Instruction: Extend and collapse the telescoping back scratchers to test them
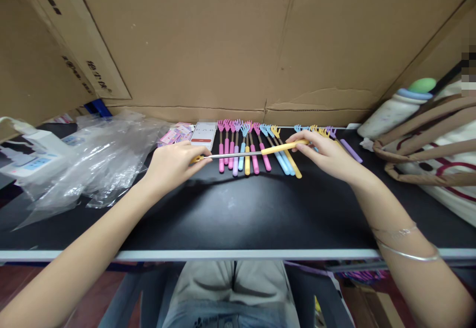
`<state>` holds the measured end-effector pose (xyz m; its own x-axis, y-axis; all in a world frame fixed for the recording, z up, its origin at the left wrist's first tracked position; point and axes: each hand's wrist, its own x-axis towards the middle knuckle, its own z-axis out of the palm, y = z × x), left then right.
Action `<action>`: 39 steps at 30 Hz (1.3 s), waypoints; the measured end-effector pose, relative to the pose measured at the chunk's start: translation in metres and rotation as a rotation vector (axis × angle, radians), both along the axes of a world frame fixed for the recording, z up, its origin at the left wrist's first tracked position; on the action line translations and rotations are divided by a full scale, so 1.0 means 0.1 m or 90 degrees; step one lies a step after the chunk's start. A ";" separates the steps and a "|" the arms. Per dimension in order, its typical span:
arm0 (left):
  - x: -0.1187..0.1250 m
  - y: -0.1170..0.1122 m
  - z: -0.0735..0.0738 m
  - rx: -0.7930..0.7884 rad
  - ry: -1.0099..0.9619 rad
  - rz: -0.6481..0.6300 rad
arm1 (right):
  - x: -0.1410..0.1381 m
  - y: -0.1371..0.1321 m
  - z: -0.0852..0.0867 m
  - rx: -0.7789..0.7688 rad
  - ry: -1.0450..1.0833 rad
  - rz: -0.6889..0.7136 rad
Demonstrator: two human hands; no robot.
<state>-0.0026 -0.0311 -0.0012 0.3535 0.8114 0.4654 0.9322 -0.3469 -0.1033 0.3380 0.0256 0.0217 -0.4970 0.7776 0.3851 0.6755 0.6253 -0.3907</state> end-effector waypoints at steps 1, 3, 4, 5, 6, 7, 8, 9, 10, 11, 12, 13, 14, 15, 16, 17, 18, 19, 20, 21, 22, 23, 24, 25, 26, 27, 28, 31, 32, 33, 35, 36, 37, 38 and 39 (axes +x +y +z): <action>0.00 0.00 0.00 0.008 0.000 -0.004 | 0.00 0.00 0.00 -0.007 0.002 0.001; -0.01 0.01 -0.01 0.029 0.003 -0.006 | 0.00 -0.01 0.01 -0.030 0.007 0.001; -0.01 0.01 -0.01 0.042 0.006 -0.007 | 0.01 -0.01 0.01 -0.047 0.008 0.002; -0.01 0.01 -0.02 0.055 0.008 -0.009 | 0.02 -0.01 0.01 -0.065 0.008 0.005; -0.01 0.02 -0.02 0.069 0.011 -0.012 | 0.04 0.00 0.01 -0.086 0.009 0.011; -0.01 0.02 -0.01 0.080 0.013 -0.016 | 0.05 0.00 0.02 -0.106 0.010 0.020; -0.01 0.02 -0.01 0.089 0.015 -0.020 | 0.07 0.01 0.02 -0.125 0.013 0.030; -0.01 0.01 -0.01 0.098 0.015 -0.024 | 0.09 0.02 0.02 -0.140 0.016 0.041; -0.01 0.01 -0.01 0.104 0.016 -0.029 | 0.12 0.03 0.03 -0.151 0.017 0.049; -0.02 0.01 -0.01 0.111 0.016 -0.032 | 0.14 0.04 0.03 -0.159 0.017 0.055; -0.02 0.01 -0.01 0.117 0.015 -0.036 | 0.16 0.05 0.03 -0.165 0.015 0.060; -0.02 0.01 -0.01 0.123 0.014 -0.039 | 0.18 0.06 0.04 -0.171 0.014 0.064; -0.02 0.01 -0.01 0.127 0.012 -0.043 | 0.20 0.08 0.04 -0.179 0.014 0.068; -0.02 0.01 -0.01 0.131 0.011 -0.047 | 0.21 0.09 0.03 -0.189 0.013 0.071; -0.01 0.01 -0.01 0.133 0.009 -0.052 | 0.23 0.10 0.02 -0.201 0.013 0.074; -0.01 0.01 -0.01 0.135 0.009 -0.058 | 0.24 0.11 0.01 -0.215 0.013 0.079; -0.01 0.01 -0.01 0.134 0.009 -0.066 | 0.25 0.12 0.00 -0.230 0.013 0.084; 0.00 0.01 -0.02 0.132 0.010 -0.073 | 0.25 0.13 -0.02 -0.244 0.016 0.090; 0.00 0.01 -0.02 0.129 0.011 -0.079 | 0.25 0.14 -0.03 -0.257 0.020 0.096; 0.00 0.01 -0.03 0.124 0.012 -0.082 | 0.25 0.15 -0.04 -0.268 0.024 0.101; 0.00 0.02 -0.03 0.120 0.013 -0.083 | 0.25 0.15 -0.05 -0.276 0.026 0.104; -0.01 0.02 -0.04 0.118 0.013 -0.083 | 0.24 0.14 -0.05 -0.281 0.023 0.105; -0.01 0.03 -0.05 0.118 0.012 -0.081 | 0.23 0.13 -0.05 -0.282 0.015 0.105; -0.02 0.04 -0.06 0.120 0.011 -0.080 | 0.23 0.13 -0.04 -0.283 0.006 0.107; -0.03 0.05 -0.07 0.121 0.010 -0.081 | 0.22 0.11 -0.03 -0.285 -0.001 0.110; -0.04 0.07 -0.08 0.118 0.008 -0.086 | 0.22 0.10 -0.02 -0.287 -0.006 0.115; -0.06 0.08 -0.09 0.113 0.005 -0.093 | 0.22 0.09 -0.01 -0.293 -0.008 0.120; -0.09 0.13 -0.12 0.090 -0.008 -0.122 | 0.22 0.08 0.01 -0.312 -0.009 0.141; -0.10 0.15 -0.13 0.087 -0.013 -0.129 | 0.23 0.08 0.02 -0.319 -0.010 0.148; -0.11 0.16 -0.13 0.088 -0.018 -0.132 | 0.24 0.07 0.02 -0.326 -0.010 0.156; -0.13 0.17 -0.14 0.096 -0.027 -0.131 | 0.25 0.06 0.03 -0.342 -0.009 0.165; -0.13 0.18 -0.15 0.102 -0.032 -0.130 | 0.25 0.06 0.03 -0.350 -0.009 0.168; -0.14 0.18 -0.15 0.107 -0.036 -0.127 | 0.25 0.05 0.04 -0.357 -0.010 0.173; -0.14 0.18 -0.15 0.110 -0.039 -0.123 | 0.25 0.04 0.05 -0.365 -0.012 0.180; -0.14 0.18 -0.15 0.110 -0.039 -0.120 | 0.24 0.03 0.05 -0.374 -0.015 0.187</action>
<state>-0.0169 -0.0136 -0.0167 0.4573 0.6406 0.6168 0.8594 -0.4968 -0.1212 0.3623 0.0290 0.0268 -0.7236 0.6860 -0.0762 0.5224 0.4721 -0.7101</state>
